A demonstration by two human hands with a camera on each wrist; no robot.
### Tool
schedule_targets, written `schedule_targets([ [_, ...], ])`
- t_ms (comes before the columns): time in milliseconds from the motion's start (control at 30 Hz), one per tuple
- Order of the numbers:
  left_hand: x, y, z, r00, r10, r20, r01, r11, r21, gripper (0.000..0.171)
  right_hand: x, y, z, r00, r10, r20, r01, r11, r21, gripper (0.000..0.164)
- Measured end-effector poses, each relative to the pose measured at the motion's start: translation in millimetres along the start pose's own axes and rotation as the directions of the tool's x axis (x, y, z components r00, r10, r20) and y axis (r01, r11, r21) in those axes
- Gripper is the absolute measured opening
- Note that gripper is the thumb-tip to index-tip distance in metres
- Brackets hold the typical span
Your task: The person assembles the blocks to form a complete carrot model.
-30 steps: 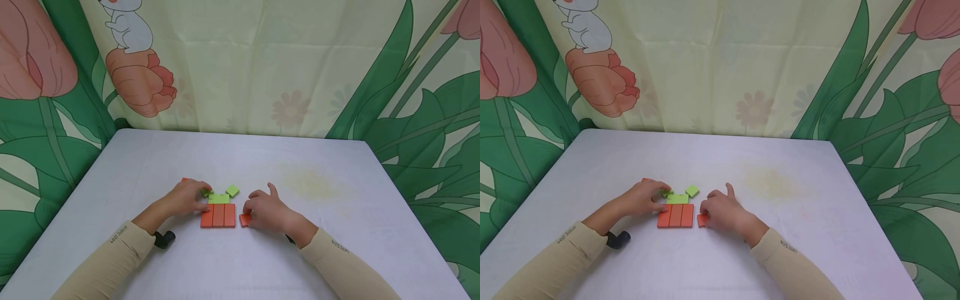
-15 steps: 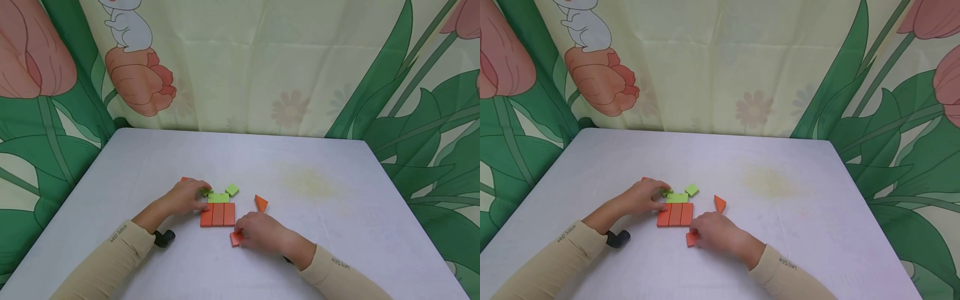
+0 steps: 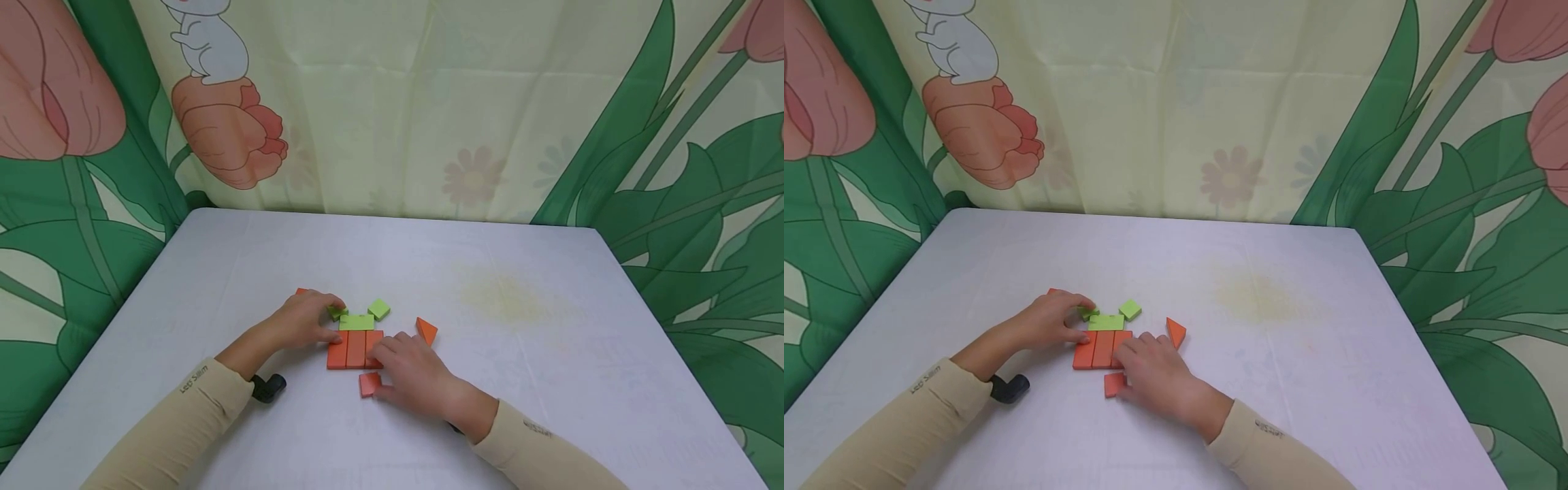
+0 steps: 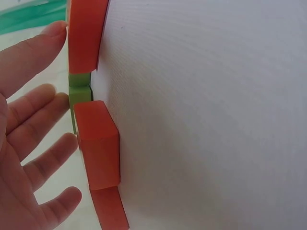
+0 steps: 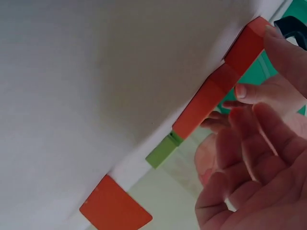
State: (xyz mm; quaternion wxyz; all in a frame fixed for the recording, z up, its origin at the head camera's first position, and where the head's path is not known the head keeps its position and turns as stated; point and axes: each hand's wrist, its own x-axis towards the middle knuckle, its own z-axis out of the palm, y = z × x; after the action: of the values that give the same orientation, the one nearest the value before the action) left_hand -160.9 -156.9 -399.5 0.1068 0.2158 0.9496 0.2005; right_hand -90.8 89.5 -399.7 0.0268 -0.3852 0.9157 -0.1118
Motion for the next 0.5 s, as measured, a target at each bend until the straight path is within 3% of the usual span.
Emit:
schedule_targets([
  [267,1.0,0.0,0.5,0.999,-0.029,0.017,0.029,0.999,-0.018,0.053,11,-3,1,0.994,0.104,0.040,-0.106,0.994,0.029,0.044],
  [500,1.7,-1.4,0.8,1.000,-0.016,0.017,0.017,1.000,-0.012,0.054,15,-2,0,0.989,0.118,0.093,-0.123,0.991,0.051,0.054],
])
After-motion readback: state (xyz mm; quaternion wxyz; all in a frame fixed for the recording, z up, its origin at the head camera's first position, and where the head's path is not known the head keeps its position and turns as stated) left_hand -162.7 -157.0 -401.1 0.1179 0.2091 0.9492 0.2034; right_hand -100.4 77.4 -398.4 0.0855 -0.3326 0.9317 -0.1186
